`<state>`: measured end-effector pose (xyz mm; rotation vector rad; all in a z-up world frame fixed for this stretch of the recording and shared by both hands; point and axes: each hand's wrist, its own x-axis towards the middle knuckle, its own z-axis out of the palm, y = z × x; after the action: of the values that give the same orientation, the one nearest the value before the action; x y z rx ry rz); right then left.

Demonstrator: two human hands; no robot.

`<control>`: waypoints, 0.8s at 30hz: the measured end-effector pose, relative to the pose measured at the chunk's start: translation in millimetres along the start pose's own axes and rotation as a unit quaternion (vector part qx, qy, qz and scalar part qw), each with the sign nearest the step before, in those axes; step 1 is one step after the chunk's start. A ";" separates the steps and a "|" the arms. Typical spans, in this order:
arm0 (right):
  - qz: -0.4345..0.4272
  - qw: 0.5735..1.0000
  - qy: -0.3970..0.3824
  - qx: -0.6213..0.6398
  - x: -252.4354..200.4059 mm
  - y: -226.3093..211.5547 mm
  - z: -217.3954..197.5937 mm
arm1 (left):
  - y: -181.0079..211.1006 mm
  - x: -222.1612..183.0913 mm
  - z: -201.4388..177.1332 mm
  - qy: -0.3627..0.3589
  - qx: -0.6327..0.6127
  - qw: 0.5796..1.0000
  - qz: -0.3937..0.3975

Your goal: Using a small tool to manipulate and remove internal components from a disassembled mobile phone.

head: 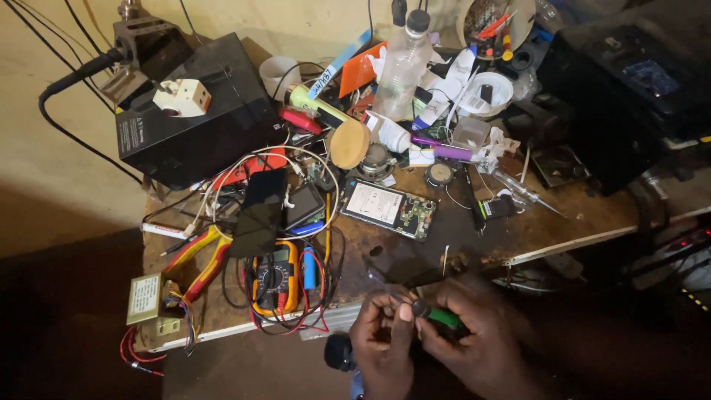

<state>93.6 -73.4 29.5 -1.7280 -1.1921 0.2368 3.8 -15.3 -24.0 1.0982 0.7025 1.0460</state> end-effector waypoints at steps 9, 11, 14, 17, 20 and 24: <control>0.014 1.000 -0.009 0.026 -7.6 4.2 5.9 | 21.2 -2.3 14.5 -0.010 -0.014 0.998 0.065; 0.012 1.000 -0.010 0.025 -6.7 3.1 5.7 | 17.0 -4.1 13.0 0.013 0.012 0.999 0.041; 0.011 0.999 -0.014 0.041 -6.9 1.2 6.6 | 9.1 -4.5 9.6 0.032 0.025 0.999 0.023; 0.019 0.999 -0.031 0.029 -11.4 12.0 12.9 | 7.4 0.8 3.4 0.032 0.063 0.997 0.026; 0.042 0.998 -0.043 -0.030 -8.2 -1.2 13.2 | -1.8 1.5 -4.6 0.045 0.067 0.997 0.005; 0.025 0.998 -0.024 -0.052 10.6 -31.1 12.8 | 1.7 15.1 -8.9 0.053 -0.047 0.997 0.011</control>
<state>72.1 -56.1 51.6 -1.8531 -1.2157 0.2501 1.2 2.0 -24.8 0.9764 0.7201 1.1506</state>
